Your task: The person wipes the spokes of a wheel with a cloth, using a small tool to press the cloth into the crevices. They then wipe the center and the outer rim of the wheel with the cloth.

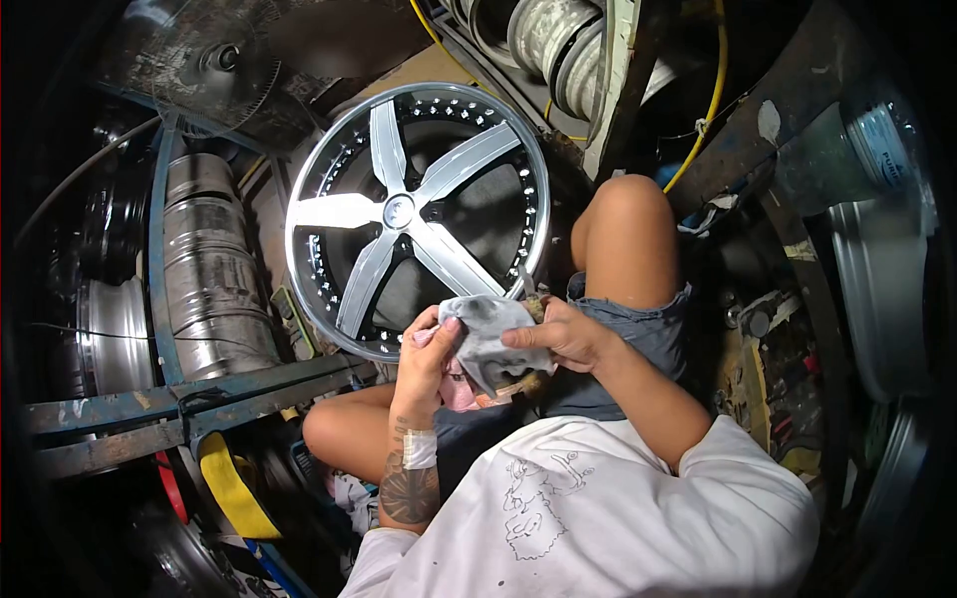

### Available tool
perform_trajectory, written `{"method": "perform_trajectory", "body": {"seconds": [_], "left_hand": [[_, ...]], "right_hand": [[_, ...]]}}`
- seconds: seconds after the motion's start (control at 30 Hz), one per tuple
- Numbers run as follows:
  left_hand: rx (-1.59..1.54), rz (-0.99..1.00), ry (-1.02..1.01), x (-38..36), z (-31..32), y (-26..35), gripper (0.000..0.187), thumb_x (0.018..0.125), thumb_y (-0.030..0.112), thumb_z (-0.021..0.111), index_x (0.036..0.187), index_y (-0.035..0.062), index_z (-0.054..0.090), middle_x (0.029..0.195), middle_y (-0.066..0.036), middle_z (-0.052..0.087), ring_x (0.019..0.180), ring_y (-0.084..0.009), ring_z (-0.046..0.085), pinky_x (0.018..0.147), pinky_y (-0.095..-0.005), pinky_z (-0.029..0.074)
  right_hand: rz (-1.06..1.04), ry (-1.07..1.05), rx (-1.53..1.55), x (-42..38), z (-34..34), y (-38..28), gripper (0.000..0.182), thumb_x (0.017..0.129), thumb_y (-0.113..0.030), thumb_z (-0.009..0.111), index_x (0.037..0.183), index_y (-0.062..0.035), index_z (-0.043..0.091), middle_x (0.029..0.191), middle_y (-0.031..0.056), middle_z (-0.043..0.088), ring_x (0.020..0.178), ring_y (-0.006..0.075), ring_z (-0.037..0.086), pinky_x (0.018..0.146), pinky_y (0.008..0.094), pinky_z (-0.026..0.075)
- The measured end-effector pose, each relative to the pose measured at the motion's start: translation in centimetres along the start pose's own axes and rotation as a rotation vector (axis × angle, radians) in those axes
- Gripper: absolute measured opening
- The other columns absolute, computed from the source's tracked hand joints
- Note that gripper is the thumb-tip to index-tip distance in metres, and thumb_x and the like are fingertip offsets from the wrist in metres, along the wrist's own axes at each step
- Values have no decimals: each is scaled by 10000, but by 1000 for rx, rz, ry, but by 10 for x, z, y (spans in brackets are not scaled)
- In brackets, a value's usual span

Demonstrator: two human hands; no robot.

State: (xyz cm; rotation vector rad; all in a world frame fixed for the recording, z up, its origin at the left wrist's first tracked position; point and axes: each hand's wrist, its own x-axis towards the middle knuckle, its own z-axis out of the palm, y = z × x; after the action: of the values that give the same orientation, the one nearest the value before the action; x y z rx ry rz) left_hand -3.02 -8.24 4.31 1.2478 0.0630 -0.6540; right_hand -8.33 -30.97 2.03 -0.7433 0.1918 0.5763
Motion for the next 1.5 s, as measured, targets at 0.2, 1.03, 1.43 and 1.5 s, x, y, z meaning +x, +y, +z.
{"method": "perform_trajectory", "body": {"seconds": [0.2, 1.03, 1.43, 1.5], "left_hand": [[128, 68, 62, 4, 1, 5, 200, 997, 159, 721, 1097, -8, 675, 983, -44, 720, 878, -86, 655, 824, -247, 527], [615, -39, -570, -12, 140, -57, 160, 761, -58, 731, 907, -41, 794, 751, -86, 753, 608, -116, 686, 634, -240, 547], [31, 89, -416, -54, 118, -115, 505, 999, 318, 693, 626, 5, 557, 543, -119, 587, 451, -229, 560, 466, -359, 484], [74, 5, -525, -53, 121, -115, 485, 998, 318, 693, 658, -16, 601, 599, -133, 626, 505, -226, 595, 508, -354, 499]], "right_hand": [[-6, -43, -132, -4, -2, 5, 309, 872, -271, 883, 1007, -35, 736, 794, -21, 665, 518, 44, 520, 443, 212, 367], [-551, 1240, -751, -176, -222, 136, 242, 941, -120, 694, 1152, -5, 724, 986, 137, 773, 900, 258, 732, 782, 418, 560], [87, 1604, -948, -178, -313, 146, 270, 952, -200, 624, 1138, -19, 695, 1110, 300, 702, 1091, 515, 649, 866, 554, 530], [114, 1660, -945, -179, -312, 130, 303, 893, -231, 717, 1112, -26, 684, 1044, 288, 706, 1043, 500, 659, 825, 547, 528]]}}
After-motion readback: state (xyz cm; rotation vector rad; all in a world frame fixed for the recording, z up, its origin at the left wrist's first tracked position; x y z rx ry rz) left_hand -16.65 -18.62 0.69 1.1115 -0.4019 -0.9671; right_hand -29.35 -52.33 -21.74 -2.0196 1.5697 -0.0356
